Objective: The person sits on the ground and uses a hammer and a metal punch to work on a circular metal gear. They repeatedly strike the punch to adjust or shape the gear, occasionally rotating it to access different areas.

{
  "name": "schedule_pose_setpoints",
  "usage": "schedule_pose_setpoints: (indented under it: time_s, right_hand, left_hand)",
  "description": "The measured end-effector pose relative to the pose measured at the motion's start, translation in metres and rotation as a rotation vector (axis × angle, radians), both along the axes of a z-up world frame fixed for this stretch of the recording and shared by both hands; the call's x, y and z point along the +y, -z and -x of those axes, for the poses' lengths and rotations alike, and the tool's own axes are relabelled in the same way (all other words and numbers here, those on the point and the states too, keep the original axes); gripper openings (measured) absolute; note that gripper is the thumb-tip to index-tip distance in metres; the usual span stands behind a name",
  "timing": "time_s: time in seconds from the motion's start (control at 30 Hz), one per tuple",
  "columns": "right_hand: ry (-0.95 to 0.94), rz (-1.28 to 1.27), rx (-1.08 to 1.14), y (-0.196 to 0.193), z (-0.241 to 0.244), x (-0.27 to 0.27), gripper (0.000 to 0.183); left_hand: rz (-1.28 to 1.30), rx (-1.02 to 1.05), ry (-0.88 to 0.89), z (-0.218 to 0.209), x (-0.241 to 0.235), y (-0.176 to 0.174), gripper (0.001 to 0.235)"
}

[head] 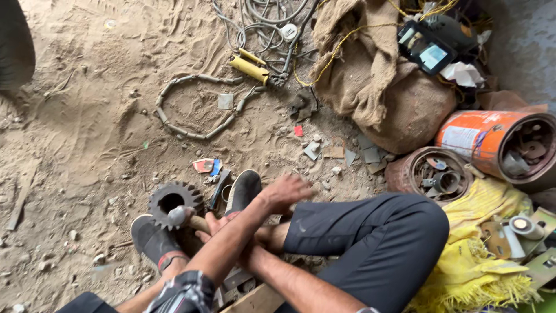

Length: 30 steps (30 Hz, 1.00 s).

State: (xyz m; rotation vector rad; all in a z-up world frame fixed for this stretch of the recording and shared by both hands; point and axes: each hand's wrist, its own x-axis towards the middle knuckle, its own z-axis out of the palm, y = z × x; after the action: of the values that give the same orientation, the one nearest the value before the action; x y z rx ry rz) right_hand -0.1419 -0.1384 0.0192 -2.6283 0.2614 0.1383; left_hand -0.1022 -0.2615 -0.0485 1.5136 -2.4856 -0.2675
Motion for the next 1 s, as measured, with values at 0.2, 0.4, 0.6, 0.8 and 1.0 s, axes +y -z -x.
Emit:
schedule_pose_setpoints:
  time_s: [0.2, 0.4, 0.6, 0.8, 1.0]
  right_hand:
    - [-0.096, 0.187, -0.064, 0.027, 0.009, 0.012, 0.059]
    - [0.007, 0.030, -0.049, 0.044, 0.014, 0.013, 0.060]
    - [-0.022, 0.134, -0.010, 0.045, 0.006, 0.010, 0.054]
    - [-0.228, 0.452, -0.275, 0.034, 0.026, 0.000, 0.054]
    - [-0.156, 0.222, -0.099, 0.043, 0.021, -0.003, 0.044]
  left_hand:
    - [0.145, -0.399, 0.597, 0.051, 0.006, 0.079, 0.062]
    - [0.234, -0.485, 0.715, 0.074, 0.016, 0.092, 0.056]
    - [0.030, -0.493, 0.683, 0.048, 0.002, 0.071, 0.049]
    - [-0.027, -0.289, 0.561, 0.039, 0.005, 0.042, 0.036]
    - [-0.363, 0.284, -0.167, 0.013, 0.014, -0.008, 0.041]
